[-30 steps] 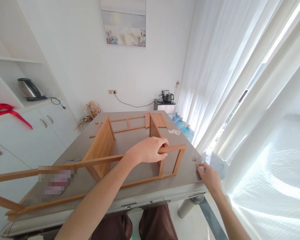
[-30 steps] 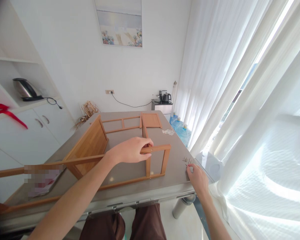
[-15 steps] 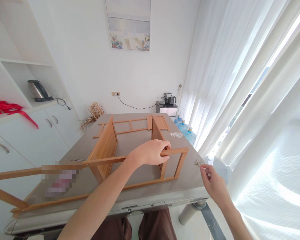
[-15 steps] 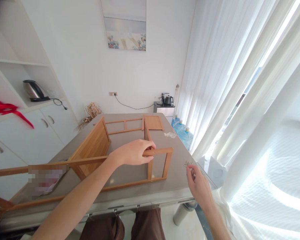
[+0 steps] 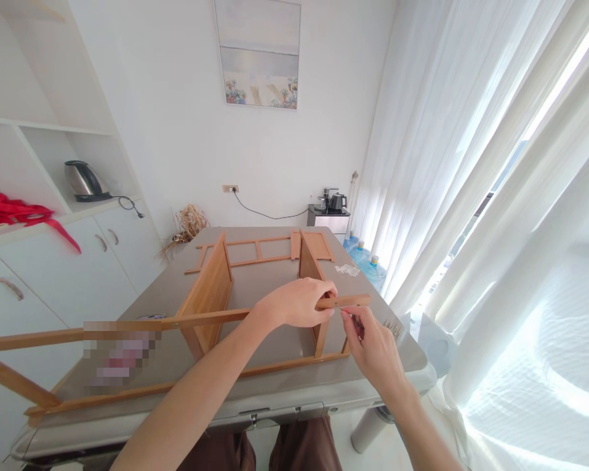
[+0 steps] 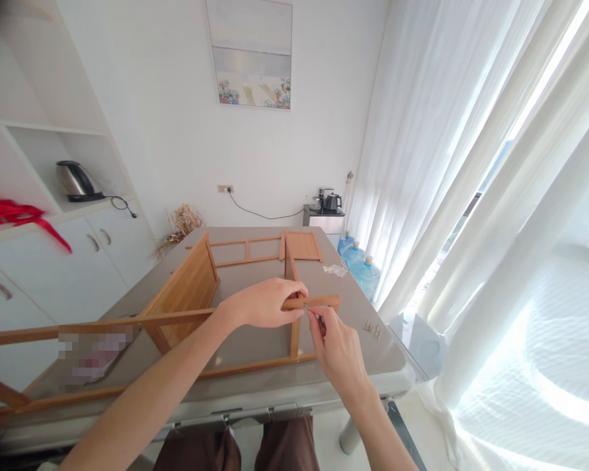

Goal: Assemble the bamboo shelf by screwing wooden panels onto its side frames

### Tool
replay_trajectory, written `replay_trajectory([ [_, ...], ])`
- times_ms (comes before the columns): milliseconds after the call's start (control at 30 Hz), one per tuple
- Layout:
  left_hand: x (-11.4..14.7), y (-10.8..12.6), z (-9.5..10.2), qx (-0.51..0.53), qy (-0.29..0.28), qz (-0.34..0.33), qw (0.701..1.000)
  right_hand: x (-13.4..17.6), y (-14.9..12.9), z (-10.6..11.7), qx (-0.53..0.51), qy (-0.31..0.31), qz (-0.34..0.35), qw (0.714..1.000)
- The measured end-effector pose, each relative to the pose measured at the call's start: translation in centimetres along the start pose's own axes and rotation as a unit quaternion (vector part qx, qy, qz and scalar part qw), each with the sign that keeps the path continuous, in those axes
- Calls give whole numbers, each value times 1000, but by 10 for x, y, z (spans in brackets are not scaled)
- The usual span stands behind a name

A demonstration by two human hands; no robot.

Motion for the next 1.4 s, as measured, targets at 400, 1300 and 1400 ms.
replay_trajectory([
  [400,1,2,1,6,9,-31,999,-6,-9,-3,17,-5,2,1000],
  [1300,-2,2,-2,46,-1,-54,998,-13,4,-6,-90,-10,-52,995],
  [1400,-1,2,0,45,-3,-41,998,-15,8,-5,-115,-26,-60,991],
])
Point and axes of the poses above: each hand's wrist, its own x-axis away from the middle knuckle, its own z-axis out of the back of the hand, y = z × x, the point moved 8 cm from there along -x, towards the middle knuckle, and after that the axes turned 3 degrees about y, right-handed, at the moved point
